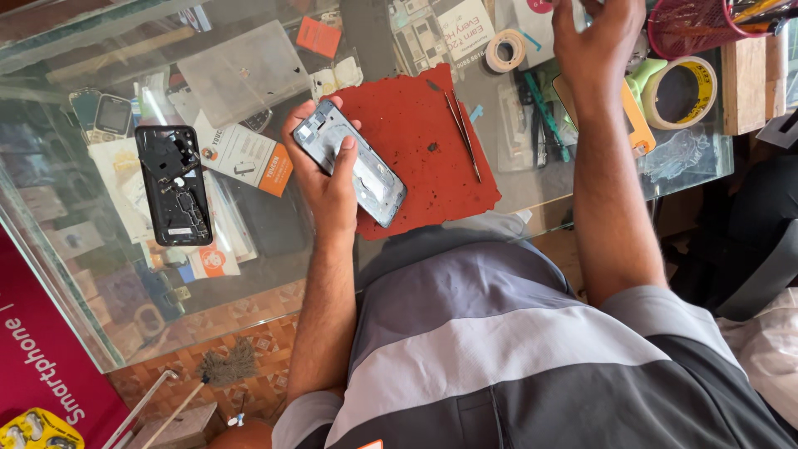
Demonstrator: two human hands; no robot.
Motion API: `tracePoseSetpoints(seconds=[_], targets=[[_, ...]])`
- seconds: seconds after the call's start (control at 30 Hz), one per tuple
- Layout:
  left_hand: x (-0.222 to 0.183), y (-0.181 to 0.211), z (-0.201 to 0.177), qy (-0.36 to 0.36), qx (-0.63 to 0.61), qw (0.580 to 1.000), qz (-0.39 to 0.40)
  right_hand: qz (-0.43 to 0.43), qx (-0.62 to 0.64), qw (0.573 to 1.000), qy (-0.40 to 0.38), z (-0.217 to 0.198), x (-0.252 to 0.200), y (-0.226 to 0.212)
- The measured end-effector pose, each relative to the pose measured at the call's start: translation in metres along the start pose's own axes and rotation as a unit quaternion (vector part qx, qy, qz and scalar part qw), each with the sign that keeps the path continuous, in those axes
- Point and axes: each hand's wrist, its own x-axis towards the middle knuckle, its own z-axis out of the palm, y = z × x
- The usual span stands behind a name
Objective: The person removes a protective film from a smartphone back cover and places it aside. They then use a small metal tool to scrape adhesive residue from the back of the phone. Finally, they apply a new strip of adhesive tape along the edge of the phone's back cover.
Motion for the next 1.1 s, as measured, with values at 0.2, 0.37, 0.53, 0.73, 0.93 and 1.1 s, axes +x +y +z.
tracePoseSetpoints(seconds=[0.2, 0.37, 0.53, 0.73, 0.93, 1.1], targets=[[0.005, -0.007, -0.006, -0.037, 0.044, 0.998, 0.028, -0.04, -0.012, 0.999, 0.01, -0.038, -0.04, -0.067], [0.008, -0.01, -0.006, -0.061, 0.027, 0.997, 0.038, 0.027, 0.026, 0.988, -0.148, -0.045, -0.073, -0.104], [0.008, -0.007, -0.008, -0.091, 0.007, 0.995, 0.036, 0.047, 0.045, 0.988, -0.138, -0.049, -0.073, -0.112], [0.01, -0.012, -0.015, -0.084, -0.02, 0.996, 0.015, -0.031, -0.044, 0.997, 0.052, -0.094, -0.047, -0.064], [0.012, -0.019, -0.02, -0.083, -0.014, 0.996, 0.027, -0.051, -0.327, 0.902, 0.276, -0.171, -0.045, 0.123], [0.012, -0.019, -0.02, -0.08, -0.016, 0.996, 0.027, 0.014, -0.438, 0.869, 0.231, -0.216, -0.06, 0.203]])
